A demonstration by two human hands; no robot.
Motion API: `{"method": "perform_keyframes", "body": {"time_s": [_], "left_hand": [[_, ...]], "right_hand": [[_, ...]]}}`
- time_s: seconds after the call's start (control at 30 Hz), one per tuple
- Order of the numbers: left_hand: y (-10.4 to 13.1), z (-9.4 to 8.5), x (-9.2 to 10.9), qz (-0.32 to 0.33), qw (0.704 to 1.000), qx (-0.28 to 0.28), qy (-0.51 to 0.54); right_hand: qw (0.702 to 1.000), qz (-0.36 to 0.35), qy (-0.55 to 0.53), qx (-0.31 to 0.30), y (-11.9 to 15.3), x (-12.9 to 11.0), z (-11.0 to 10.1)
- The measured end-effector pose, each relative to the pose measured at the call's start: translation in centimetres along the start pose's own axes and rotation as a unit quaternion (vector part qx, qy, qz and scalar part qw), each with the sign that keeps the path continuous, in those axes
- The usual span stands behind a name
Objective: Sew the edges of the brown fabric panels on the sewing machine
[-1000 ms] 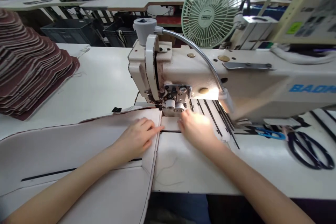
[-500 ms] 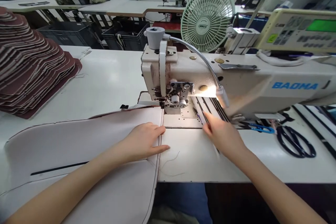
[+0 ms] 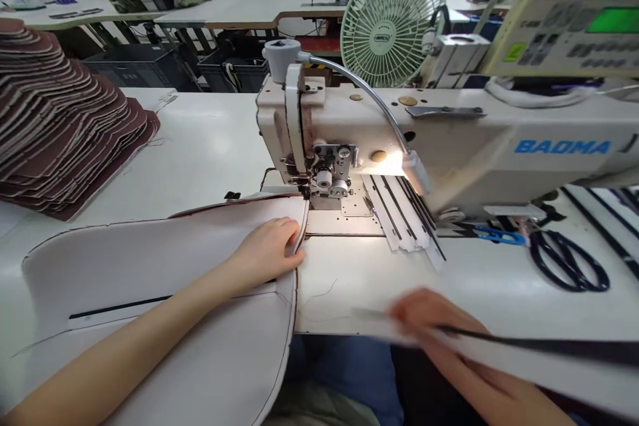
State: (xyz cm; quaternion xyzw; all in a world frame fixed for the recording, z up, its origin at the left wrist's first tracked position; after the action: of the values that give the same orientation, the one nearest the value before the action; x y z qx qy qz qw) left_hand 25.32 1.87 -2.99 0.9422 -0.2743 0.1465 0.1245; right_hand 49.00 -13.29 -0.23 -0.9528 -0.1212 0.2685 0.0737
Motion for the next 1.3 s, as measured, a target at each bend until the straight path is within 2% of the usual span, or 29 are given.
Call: {"method": "perform_keyframes", "body": {"time_s": [0.1,0.17,0.27,0.37,0.5,0.67,0.9,1.03,1.17,1.3], "left_hand": [[-0.1,0.0,0.1,0.025,0.999,0.017,-0.018],[-0.2,-0.1,-0.1,0.047,0.998,0.05,-0.007],[-0.3,-0.5,-0.9,0.074,0.993,0.07,0.066],[-0.7,-1.0,-2.0,0.06,0.987,0.045,0.142],[-1.1,-1.7,-2.8,0.05,0.984,0.025,0.171],[-1.2,-1.9,-2.7,0.059,0.99,0.013,0.128],[-1.2,-1.9,-2.4,0.079,0.991,0.019,0.102],[-1.3,-1.7,-2.0,0.092,0.994,0.006,0.059],[-1.3,-1.6,-1.8,0.106,0.993,0.015,0.058],[-1.3,-1.4,-1.7,0.101,0.993,0.013,0.059]], "right_hand": [[0.99,-0.123,0.05,0.052,-6.3,-1.0,3.6],[0.969,-0.216,0.099,0.075,-8.8,-1.9,6.6],[0.922,-0.326,0.188,0.089,-9.5,-3.1,10.3],[0.904,-0.363,0.214,0.076,-8.7,-3.8,12.1],[0.907,-0.371,0.188,0.067,-9.2,-4.2,12.7],[0.915,-0.357,0.168,0.085,-10.7,-4.2,13.0],[0.922,-0.339,0.157,0.104,-10.4,-4.4,12.8],[0.921,-0.35,0.148,0.087,-10.5,-4.3,12.9],[0.922,-0.352,0.147,0.064,-10.5,-4.2,13.0],[0.925,-0.344,0.146,0.067,-10.4,-4.3,12.8]]}}
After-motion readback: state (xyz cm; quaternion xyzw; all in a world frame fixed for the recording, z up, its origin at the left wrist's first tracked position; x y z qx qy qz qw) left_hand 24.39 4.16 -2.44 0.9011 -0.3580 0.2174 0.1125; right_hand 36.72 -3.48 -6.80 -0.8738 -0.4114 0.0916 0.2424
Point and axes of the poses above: each hand's wrist, its own y-axis away from the middle knuckle, its own z-axis out of the palm, x = y × z, the point moved 3 cm from there along -y, towards the middle knuckle, and after that the axes turned 1 degree about -z, right-handed, at the moved point
